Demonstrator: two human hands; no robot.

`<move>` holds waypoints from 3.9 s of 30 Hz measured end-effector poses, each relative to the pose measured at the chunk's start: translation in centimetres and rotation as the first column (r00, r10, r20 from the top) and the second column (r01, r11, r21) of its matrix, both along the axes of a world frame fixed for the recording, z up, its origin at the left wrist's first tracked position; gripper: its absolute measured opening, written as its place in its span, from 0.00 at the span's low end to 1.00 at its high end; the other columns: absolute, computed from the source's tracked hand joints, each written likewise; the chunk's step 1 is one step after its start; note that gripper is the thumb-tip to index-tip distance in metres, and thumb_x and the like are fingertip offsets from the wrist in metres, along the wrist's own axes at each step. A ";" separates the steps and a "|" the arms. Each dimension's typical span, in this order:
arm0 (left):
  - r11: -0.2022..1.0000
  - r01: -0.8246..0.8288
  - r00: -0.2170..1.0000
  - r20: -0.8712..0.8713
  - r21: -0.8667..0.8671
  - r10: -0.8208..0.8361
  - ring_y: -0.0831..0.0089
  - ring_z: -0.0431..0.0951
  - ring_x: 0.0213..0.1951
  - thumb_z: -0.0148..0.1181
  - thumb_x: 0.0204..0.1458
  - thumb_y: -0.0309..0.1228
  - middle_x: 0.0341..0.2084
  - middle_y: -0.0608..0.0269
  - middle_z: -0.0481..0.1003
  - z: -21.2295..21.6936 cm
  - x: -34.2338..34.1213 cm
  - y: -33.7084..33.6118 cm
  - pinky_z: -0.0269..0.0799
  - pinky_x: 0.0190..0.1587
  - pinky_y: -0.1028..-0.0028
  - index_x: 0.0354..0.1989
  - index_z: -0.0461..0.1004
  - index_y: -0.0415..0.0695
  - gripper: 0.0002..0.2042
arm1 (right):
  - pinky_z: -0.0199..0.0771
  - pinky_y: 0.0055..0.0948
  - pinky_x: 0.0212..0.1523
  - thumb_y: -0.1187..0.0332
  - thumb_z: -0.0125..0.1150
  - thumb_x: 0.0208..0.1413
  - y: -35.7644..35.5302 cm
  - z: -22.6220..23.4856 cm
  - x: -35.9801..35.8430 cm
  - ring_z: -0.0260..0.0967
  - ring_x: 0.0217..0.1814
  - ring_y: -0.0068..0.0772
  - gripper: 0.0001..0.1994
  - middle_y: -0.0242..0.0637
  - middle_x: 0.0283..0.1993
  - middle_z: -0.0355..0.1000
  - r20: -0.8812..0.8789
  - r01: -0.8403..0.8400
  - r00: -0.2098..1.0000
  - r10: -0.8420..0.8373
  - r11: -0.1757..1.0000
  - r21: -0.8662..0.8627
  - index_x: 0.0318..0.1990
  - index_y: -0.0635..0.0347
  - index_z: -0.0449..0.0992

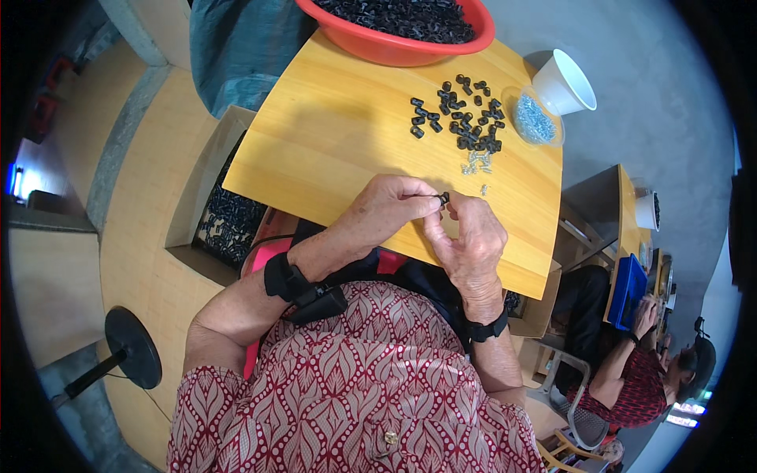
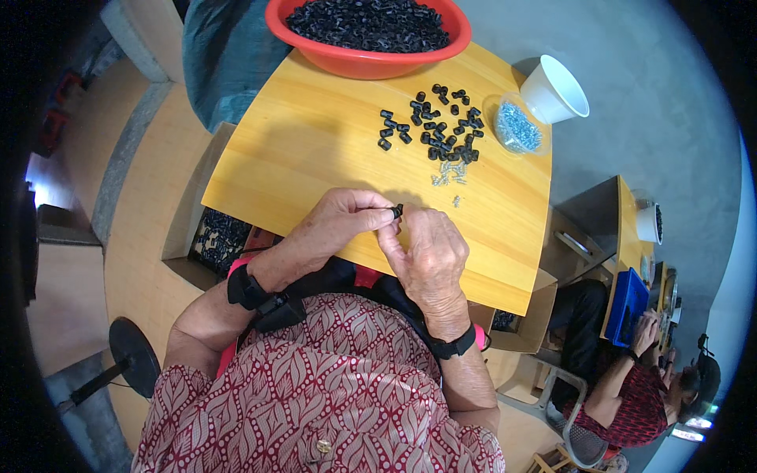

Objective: Sorting and assembling small black and silver components on a table.

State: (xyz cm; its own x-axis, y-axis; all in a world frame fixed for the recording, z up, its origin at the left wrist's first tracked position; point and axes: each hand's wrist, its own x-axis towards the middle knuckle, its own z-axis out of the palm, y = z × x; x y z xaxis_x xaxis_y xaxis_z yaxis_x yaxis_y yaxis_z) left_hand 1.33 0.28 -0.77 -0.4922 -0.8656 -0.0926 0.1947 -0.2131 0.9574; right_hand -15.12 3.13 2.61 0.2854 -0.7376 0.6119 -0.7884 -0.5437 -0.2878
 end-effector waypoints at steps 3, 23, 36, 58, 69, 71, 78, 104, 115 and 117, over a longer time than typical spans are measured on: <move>0.999 -0.033 0.998 -0.055 0.009 0.033 0.80 0.74 0.38 0.57 0.58 0.30 0.33 0.65 0.78 -0.3 -0.1 0.2 0.70 0.44 0.78 0.38 0.78 0.34 0.10 | 0.71 0.35 0.28 0.73 0.72 0.42 -0.1 -0.1 0.0 0.70 0.27 0.41 0.13 0.38 0.25 0.68 -0.019 -0.021 1.000 0.021 1.000 0.008 0.33 0.61 0.71; 0.995 -0.093 0.993 -0.072 0.040 0.096 0.79 0.76 0.38 0.56 0.58 0.30 0.33 0.64 0.79 -0.7 -0.6 0.3 0.71 0.46 0.78 0.39 0.79 0.35 0.10 | 0.68 0.33 0.23 0.73 0.71 0.41 -0.5 -0.5 0.2 0.68 0.21 0.37 0.13 0.35 0.20 0.65 -0.005 -0.010 1.000 0.010 1.000 -0.019 0.23 0.57 0.68; 0.991 -0.123 0.991 0.047 -0.054 0.126 0.79 0.76 0.40 0.60 0.55 0.28 0.36 0.64 0.79 0.0 -0.5 0.2 0.71 0.47 0.78 0.42 0.78 0.33 0.11 | 0.70 0.36 0.27 0.72 0.72 0.43 -0.1 -0.7 -0.5 0.70 0.26 0.41 0.12 0.40 0.25 0.69 -0.046 0.005 0.999 -0.005 1.000 0.005 0.30 0.60 0.71; 0.980 -0.145 0.975 0.150 -0.135 0.165 0.79 0.78 0.37 0.59 0.55 0.26 0.33 0.64 0.80 -0.4 -0.8 0.6 0.73 0.43 0.77 0.41 0.78 0.33 0.09 | 0.72 0.33 0.26 0.73 0.69 0.46 1.4 -0.7 0.4 0.71 0.24 0.40 0.09 0.40 0.23 0.70 0.178 0.080 0.977 -0.117 0.976 0.202 0.30 0.63 0.72; 0.985 -0.105 0.984 0.128 -0.140 0.123 0.80 0.76 0.39 0.58 0.58 0.30 0.35 0.64 0.79 0.9 -0.6 0.4 0.72 0.44 0.78 0.42 0.78 0.33 0.11 | 0.70 0.34 0.27 0.74 0.73 0.40 0.8 -1.2 -0.2 0.69 0.26 0.40 0.13 0.38 0.24 0.67 0.122 0.101 0.986 -0.110 0.992 0.079 0.28 0.60 0.70; 0.993 -0.017 0.980 0.195 -0.120 0.041 0.82 0.74 0.36 0.59 0.57 0.31 0.31 0.67 0.78 0.5 -0.2 0.2 0.70 0.42 0.79 0.40 0.79 0.34 0.11 | 0.70 0.35 0.27 0.74 0.72 0.40 0.8 -0.9 -0.1 0.69 0.26 0.40 0.13 0.38 0.24 0.67 0.114 0.090 0.989 -0.098 0.993 0.070 0.28 0.60 0.70; 1.000 -0.019 0.997 0.076 -0.019 0.020 0.84 0.72 0.34 0.59 0.56 0.29 0.28 0.69 0.76 -0.4 -0.2 0.4 0.68 0.39 0.80 0.36 0.79 0.34 0.09 | 0.70 0.35 0.28 0.75 0.71 0.40 0.9 -0.9 -0.1 0.68 0.26 0.42 0.12 0.38 0.25 0.67 0.071 0.023 0.997 -0.028 0.998 0.066 0.28 0.60 0.70; 0.995 -0.091 0.996 0.004 -0.033 0.091 0.81 0.75 0.41 0.59 0.58 0.30 0.38 0.65 0.78 0.7 0.0 -0.1 0.71 0.46 0.79 0.44 0.78 0.35 0.11 | 0.67 0.32 0.22 0.75 0.72 0.39 0.3 -0.8 -1.0 0.67 0.21 0.36 0.11 0.35 0.20 0.66 0.165 0.052 0.984 -0.063 0.996 0.074 0.25 0.59 0.71; 0.917 -0.357 0.921 0.100 -0.175 0.378 0.80 0.76 0.39 0.59 0.56 0.24 0.37 0.65 0.78 5.8 5.0 -0.6 0.71 0.47 0.79 0.45 0.77 0.38 0.10 | 0.75 0.36 0.35 0.67 0.71 0.47 -0.6 0.7 -2.4 0.74 0.32 0.41 0.12 0.41 0.31 0.74 0.039 -0.018 0.999 0.015 0.997 0.073 0.36 0.62 0.77; 0.837 -0.499 0.840 0.114 -0.227 0.531 0.79 0.78 0.39 0.61 0.54 0.25 0.36 0.65 0.79 7.2 8.6 -1.3 0.72 0.46 0.79 0.44 0.78 0.39 0.10 | 0.75 0.36 0.34 0.68 0.67 0.51 -0.9 0.7 -4.6 0.75 0.31 0.40 0.09 0.41 0.32 0.75 0.041 0.021 0.999 -0.023 0.999 0.050 0.37 0.62 0.77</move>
